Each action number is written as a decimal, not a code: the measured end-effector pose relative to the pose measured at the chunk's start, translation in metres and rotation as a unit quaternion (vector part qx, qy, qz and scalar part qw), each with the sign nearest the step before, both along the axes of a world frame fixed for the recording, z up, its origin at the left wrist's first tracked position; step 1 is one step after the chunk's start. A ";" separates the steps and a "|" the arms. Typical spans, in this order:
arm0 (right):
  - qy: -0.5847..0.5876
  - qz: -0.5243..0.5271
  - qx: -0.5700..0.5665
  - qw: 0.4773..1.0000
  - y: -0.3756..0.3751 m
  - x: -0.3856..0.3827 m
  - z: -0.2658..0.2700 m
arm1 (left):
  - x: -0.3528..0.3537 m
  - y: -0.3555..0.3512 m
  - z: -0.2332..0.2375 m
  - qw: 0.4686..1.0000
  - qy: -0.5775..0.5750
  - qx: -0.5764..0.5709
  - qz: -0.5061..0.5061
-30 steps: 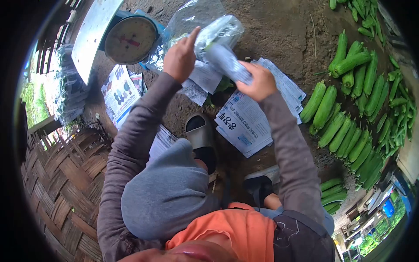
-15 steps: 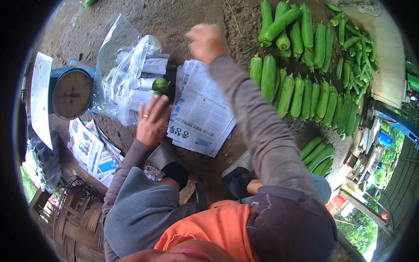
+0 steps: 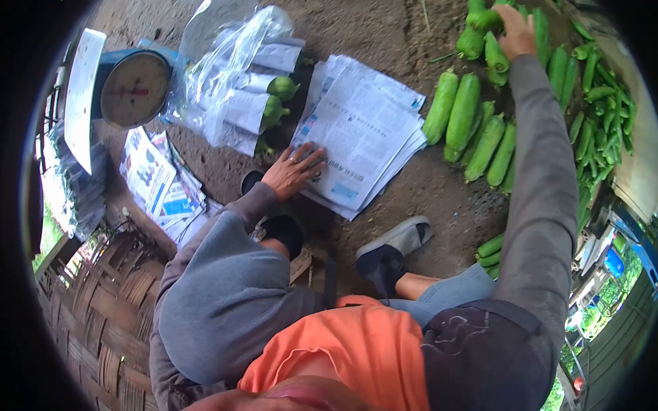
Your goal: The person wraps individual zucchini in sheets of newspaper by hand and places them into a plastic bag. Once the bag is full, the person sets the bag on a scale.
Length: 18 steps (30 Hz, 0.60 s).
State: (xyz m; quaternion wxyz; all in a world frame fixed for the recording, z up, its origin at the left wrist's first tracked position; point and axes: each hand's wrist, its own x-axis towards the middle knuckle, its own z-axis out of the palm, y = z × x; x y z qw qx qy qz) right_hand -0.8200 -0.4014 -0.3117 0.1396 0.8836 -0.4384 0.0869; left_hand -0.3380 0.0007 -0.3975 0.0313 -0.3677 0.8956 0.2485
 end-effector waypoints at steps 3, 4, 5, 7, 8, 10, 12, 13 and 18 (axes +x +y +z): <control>-0.139 0.118 -0.025 0.983 0.082 0.086 0.068 | -0.011 0.006 -0.001 0.999 0.011 0.018 0.035; -0.204 0.071 0.069 0.974 0.127 0.127 0.083 | -0.014 0.006 -0.002 0.999 0.013 0.021 0.046; -0.267 0.021 0.160 0.950 0.167 0.169 0.094 | -0.018 0.006 -0.001 0.999 0.009 0.021 0.044; -0.263 0.046 0.248 0.931 0.223 0.219 0.075 | -0.025 0.005 0.004 0.999 0.007 0.005 0.053; -0.229 0.037 0.312 0.921 0.247 0.226 0.039 | -0.026 0.005 0.005 0.998 0.007 -0.003 0.059; -0.145 0.010 0.357 0.923 0.291 0.239 -0.017 | -0.025 0.006 0.007 0.997 0.025 -0.028 0.060; -0.153 -0.012 0.381 0.912 0.315 0.246 -0.052 | -0.024 0.012 0.003 0.997 0.048 -0.029 0.059; -0.157 -0.023 0.394 0.905 0.321 0.249 -0.059 | -0.020 0.012 0.000 0.997 0.059 -0.020 0.053; -0.284 0.018 0.376 0.882 0.345 0.232 -0.051 | -0.010 0.001 0.026 0.986 0.124 -0.036 0.103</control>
